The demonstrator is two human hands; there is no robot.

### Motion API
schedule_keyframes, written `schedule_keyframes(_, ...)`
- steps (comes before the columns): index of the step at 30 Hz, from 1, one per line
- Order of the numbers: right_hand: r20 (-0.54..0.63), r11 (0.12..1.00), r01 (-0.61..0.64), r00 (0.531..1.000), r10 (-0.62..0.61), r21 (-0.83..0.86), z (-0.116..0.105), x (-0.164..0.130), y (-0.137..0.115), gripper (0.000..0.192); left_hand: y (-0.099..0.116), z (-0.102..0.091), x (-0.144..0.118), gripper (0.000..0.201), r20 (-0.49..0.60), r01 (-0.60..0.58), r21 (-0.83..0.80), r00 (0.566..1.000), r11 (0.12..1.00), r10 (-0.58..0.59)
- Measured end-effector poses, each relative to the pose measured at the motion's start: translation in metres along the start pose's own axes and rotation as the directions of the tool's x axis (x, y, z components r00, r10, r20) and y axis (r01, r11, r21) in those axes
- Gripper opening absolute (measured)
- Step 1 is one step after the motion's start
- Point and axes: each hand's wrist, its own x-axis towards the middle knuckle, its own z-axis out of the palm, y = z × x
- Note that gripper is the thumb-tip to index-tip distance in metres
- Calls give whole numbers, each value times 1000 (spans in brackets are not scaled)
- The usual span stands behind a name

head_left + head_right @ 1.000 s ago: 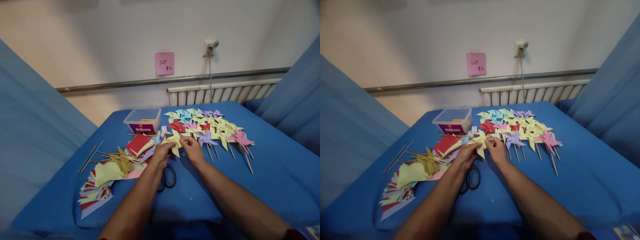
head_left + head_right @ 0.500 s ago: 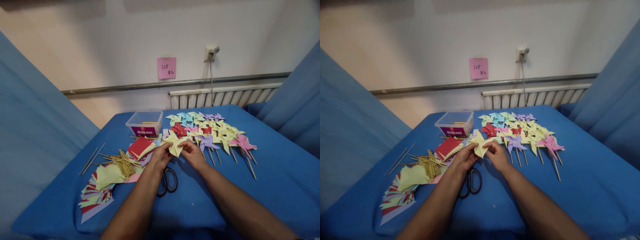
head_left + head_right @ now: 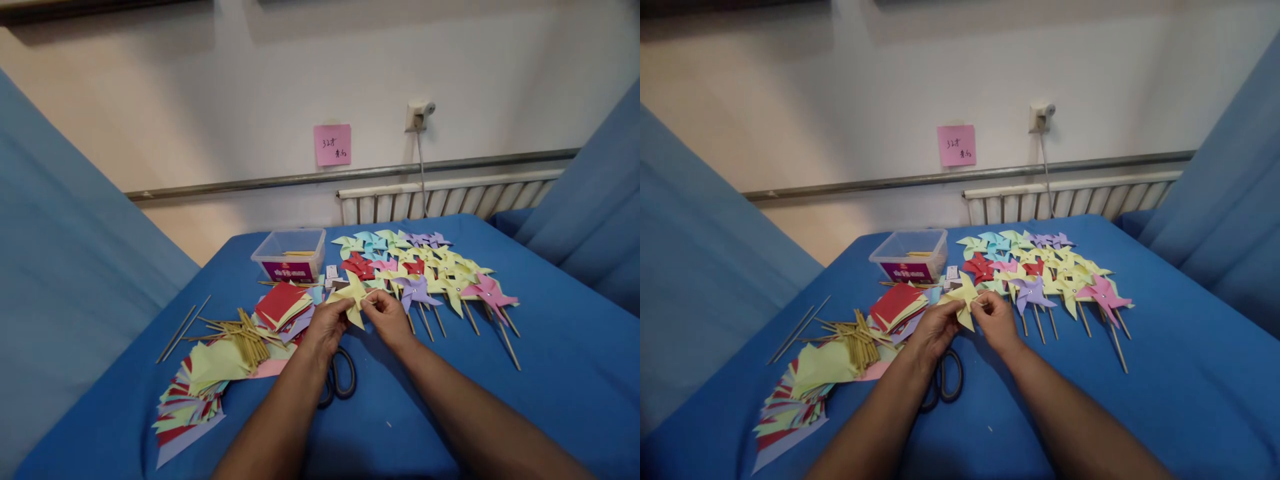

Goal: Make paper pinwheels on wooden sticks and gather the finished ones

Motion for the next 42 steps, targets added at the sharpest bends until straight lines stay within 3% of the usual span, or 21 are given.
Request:
schedule_keyframes(12, -23, 998, -58, 998, 57, -15, 2, -1, 1, 24, -4, -3, 3, 34, 35, -1, 27, 999, 1000, 0)
schedule_keyframes(23, -26, 998, -68, 997, 68, -6, 3, -3, -4, 24, -5, -2, 2, 24, -8, -44, 93, 999, 995, 45)
schedule_keyframes(29, -27, 994, -107, 994, 108, 16, 1, -2, 1, 21, -3, -1, 1, 31, -3, -79, 116, 997, 990, 80)
schedule_keyframes(33, -74, 993, -82, 993, 89, 87, -5, 4, 3, 46, -2, 0, -1, 24, -5, -78, 203, 997, 976, 80)
schedule_keyframes(38, 66, 971, -172, 984, 163, 167, -9, 7, 1, 46, -2, 1, -4, 20, 7, -89, 322, 996, 943, 91)
schedule_keyframes(42, 71, 945, -216, 976, 205, 246, -8, 6, -1, 45, -6, 1, -4, 15, 22, -92, 333, 996, 939, 90)
